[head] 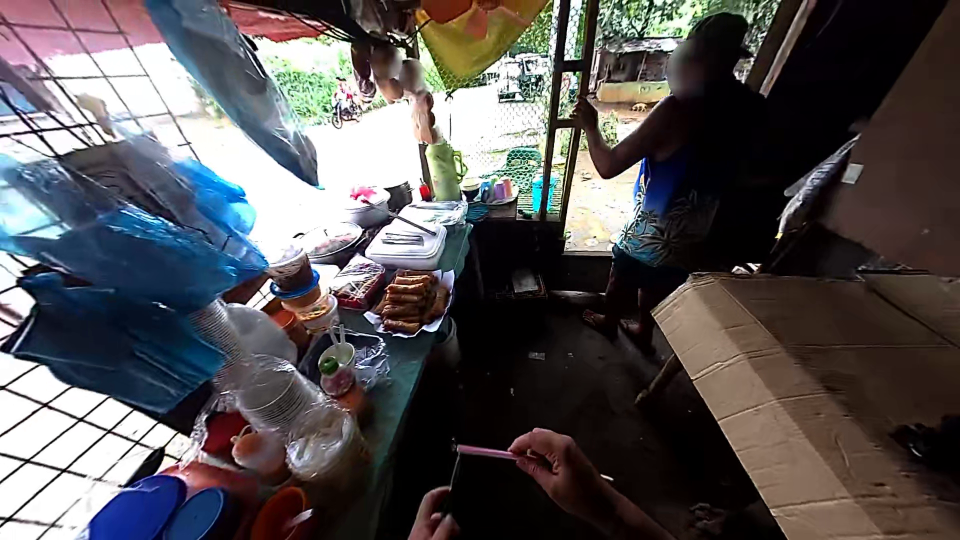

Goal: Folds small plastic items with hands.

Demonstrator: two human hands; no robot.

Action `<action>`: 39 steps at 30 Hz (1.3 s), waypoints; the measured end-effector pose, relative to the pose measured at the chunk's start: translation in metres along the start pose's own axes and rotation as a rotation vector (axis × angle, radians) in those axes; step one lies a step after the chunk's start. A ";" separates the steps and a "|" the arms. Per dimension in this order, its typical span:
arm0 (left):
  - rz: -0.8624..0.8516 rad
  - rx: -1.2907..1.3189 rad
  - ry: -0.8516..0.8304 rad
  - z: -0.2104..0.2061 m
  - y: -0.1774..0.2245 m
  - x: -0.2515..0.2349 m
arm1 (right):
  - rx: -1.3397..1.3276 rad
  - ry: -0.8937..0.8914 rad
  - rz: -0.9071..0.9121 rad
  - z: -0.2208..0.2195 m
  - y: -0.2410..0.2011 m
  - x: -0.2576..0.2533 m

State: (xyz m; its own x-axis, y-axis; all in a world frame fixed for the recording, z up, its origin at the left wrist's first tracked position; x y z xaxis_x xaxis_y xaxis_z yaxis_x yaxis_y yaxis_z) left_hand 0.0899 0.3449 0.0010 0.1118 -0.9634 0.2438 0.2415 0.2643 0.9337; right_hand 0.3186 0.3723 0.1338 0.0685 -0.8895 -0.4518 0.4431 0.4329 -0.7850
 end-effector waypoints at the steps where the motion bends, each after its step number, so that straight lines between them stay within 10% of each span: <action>1: 0.023 0.091 -0.035 -0.012 0.016 -0.006 | 0.018 -0.014 0.056 0.004 -0.003 -0.002; 14: 0.076 0.496 -0.360 -0.057 0.146 0.007 | 0.054 -0.012 0.346 0.069 -0.033 -0.017; 19: -0.066 0.485 -0.195 -0.053 0.189 0.021 | 0.015 0.045 0.386 0.100 -0.042 -0.009; 25: -0.124 0.416 -0.125 -0.055 0.195 0.029 | -0.021 0.097 0.367 0.116 -0.033 -0.001; 39: 0.048 0.260 -0.688 -0.097 0.164 0.057 | 0.288 -0.010 0.580 0.096 -0.053 -0.010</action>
State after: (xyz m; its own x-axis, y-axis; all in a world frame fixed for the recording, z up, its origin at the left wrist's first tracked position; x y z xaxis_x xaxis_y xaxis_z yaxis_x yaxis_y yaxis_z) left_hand 0.2298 0.3378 0.1424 -0.5340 -0.7844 0.3156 0.0058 0.3699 0.9291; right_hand 0.3799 0.3443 0.2211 0.3764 -0.5246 -0.7636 0.5534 0.7883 -0.2689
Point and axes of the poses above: each hand's wrist, its own x-axis away from the middle knuckle, its own z-axis out of the back of the hand, y = z × x, the point moved 10 cm from there along -x, towards the middle knuckle, and after that the axes turned 13 degrees about y, right-handed, at the moved point
